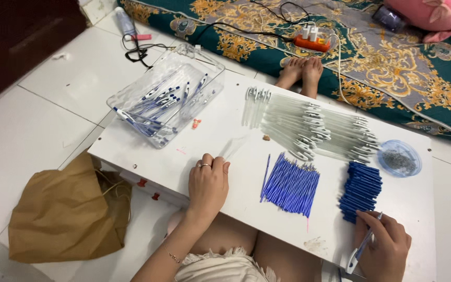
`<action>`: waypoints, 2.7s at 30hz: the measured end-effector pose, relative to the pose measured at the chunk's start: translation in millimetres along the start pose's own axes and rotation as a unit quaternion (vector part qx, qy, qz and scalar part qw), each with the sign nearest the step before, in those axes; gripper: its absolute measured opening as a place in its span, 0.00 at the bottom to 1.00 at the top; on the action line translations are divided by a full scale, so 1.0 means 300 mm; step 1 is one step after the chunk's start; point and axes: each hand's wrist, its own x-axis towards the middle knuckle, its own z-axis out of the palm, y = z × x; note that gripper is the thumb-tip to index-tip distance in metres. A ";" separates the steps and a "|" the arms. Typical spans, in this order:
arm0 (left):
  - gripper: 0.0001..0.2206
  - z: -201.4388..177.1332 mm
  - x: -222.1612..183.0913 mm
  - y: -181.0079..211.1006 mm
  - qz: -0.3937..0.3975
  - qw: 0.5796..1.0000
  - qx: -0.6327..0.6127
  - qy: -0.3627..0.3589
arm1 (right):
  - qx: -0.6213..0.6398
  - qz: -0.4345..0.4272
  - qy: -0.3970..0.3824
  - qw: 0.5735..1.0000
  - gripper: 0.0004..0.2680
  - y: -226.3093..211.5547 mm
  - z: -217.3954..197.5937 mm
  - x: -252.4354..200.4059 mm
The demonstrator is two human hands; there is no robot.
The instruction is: The person picks up pen barrels, inserts ink cartridges, and attaches caps by hand, then places the assembled pens into a clear tray.
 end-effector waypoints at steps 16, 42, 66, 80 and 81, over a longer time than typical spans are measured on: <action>0.13 0.124 0.640 -0.140 0.320 0.942 0.044 0.091 | -0.013 0.012 0.006 1.000 0.08 0.005 0.013 0.003; 0.17 0.444 0.682 -0.180 0.191 0.971 -0.119 -0.083 | -0.016 0.032 0.027 0.999 0.08 -0.023 0.028 0.028; 0.66 0.081 0.842 -0.460 -0.227 0.863 0.078 -0.444 | 0.021 0.016 0.060 0.998 0.08 -0.036 0.020 -0.002; 0.45 -0.026 0.777 -0.529 -0.165 0.859 0.148 -0.462 | 0.055 0.020 0.046 0.997 0.10 -0.027 0.021 -0.013; 0.44 -0.033 0.762 -0.535 -0.158 0.861 0.165 -0.454 | 0.062 0.016 0.062 0.996 0.10 -0.033 0.022 -0.004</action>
